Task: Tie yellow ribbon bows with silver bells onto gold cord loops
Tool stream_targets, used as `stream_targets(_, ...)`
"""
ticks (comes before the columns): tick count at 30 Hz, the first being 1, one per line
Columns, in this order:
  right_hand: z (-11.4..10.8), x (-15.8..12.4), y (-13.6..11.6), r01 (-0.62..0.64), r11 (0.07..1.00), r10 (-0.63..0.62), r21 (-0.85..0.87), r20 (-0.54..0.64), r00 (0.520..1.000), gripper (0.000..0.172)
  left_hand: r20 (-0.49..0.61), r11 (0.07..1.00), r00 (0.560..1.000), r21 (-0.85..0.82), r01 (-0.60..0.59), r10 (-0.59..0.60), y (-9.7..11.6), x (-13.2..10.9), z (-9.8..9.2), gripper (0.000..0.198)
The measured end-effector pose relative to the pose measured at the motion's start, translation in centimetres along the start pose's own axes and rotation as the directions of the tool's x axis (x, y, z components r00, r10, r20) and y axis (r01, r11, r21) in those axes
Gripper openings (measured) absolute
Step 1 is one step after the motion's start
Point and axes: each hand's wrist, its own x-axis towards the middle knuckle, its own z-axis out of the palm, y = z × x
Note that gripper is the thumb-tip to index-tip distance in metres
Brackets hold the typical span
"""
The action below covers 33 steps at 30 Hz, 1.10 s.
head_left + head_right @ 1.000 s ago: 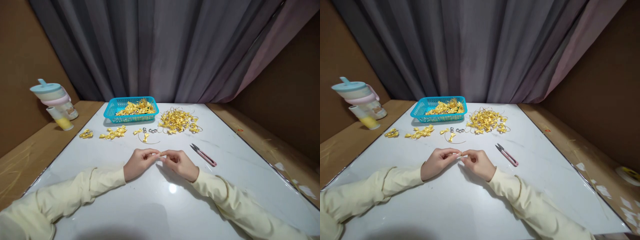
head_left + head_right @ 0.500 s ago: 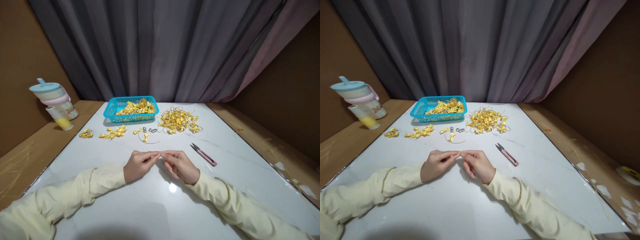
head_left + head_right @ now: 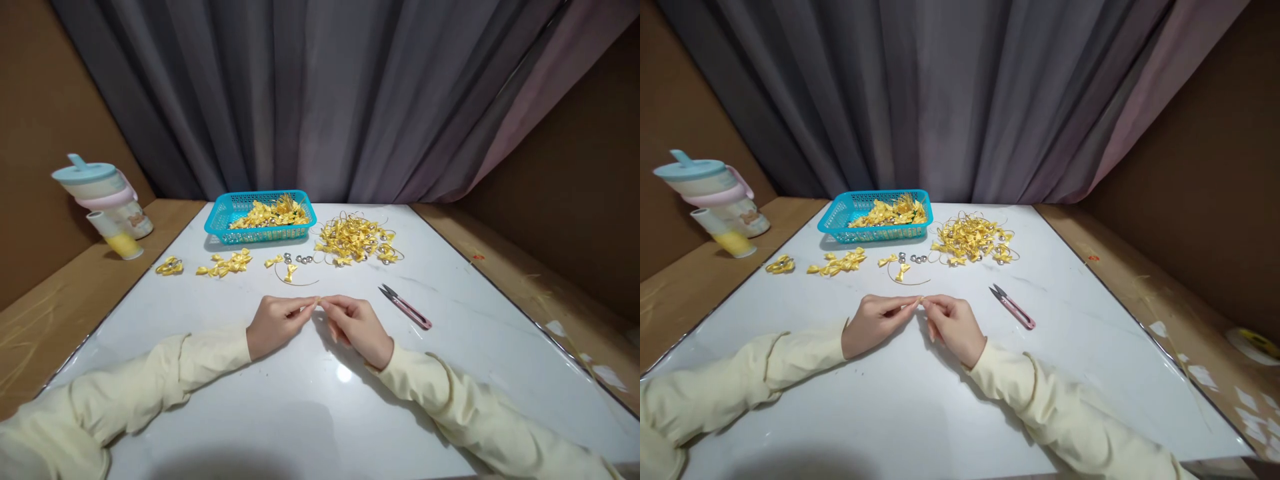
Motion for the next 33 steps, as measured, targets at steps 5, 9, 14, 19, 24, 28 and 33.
stream_targets(5, 0.00, -0.53, 0.68, 0.279, 0.802, -0.368, -0.528, -0.070, 0.927, 0.027, 0.085, 0.980, 0.983, -0.105, 0.171, -0.162, 0.51, 0.30, -0.21, 0.029)
stream_targets(9, -0.13, -0.80, 0.94, 0.344, 0.640, -0.495, -0.688, -0.026, 0.868, 0.025, 0.136, 0.932, 0.949, -0.192, 0.306, -0.283, 0.68, 0.44, -0.20, 0.028)
stream_targets(14, -0.25, -0.60, 0.89, 0.315, 0.664, -0.470, -0.678, -0.051, 0.881, 0.021, 0.169, 0.914, 0.932, -0.204, 0.351, -0.320, 0.74, 0.52, -0.20, 0.030)
stream_targets(19, -0.22, -0.57, 0.64, 0.320, 0.686, -0.469, -0.653, -0.061, 0.881, 0.019, 0.194, 0.910, 0.927, -0.210, 0.358, -0.321, 0.77, 0.61, -0.31, 0.029)
stream_targets(24, -0.26, -0.50, 0.36, 0.286, 0.804, -0.392, -0.522, -0.102, 0.915, 0.017, 0.195, 0.909, 0.932, -0.232, 0.345, -0.305, 0.64, 0.60, -0.35, 0.028)
stream_targets(28, -0.42, -0.26, 0.14, 0.282, 0.846, -0.369, -0.452, -0.115, 0.922, 0.016, 0.194, 0.907, 0.934, -0.246, 0.343, -0.300, 0.65, 0.63, -0.39, 0.029)
stream_targets(33, -0.49, -0.08, 0.16, 0.281, 0.865, -0.349, -0.415, -0.094, 0.933, 0.017, 0.218, 0.898, 0.924, -0.248, 0.363, -0.314, 0.67, 0.64, -0.44, 0.031)
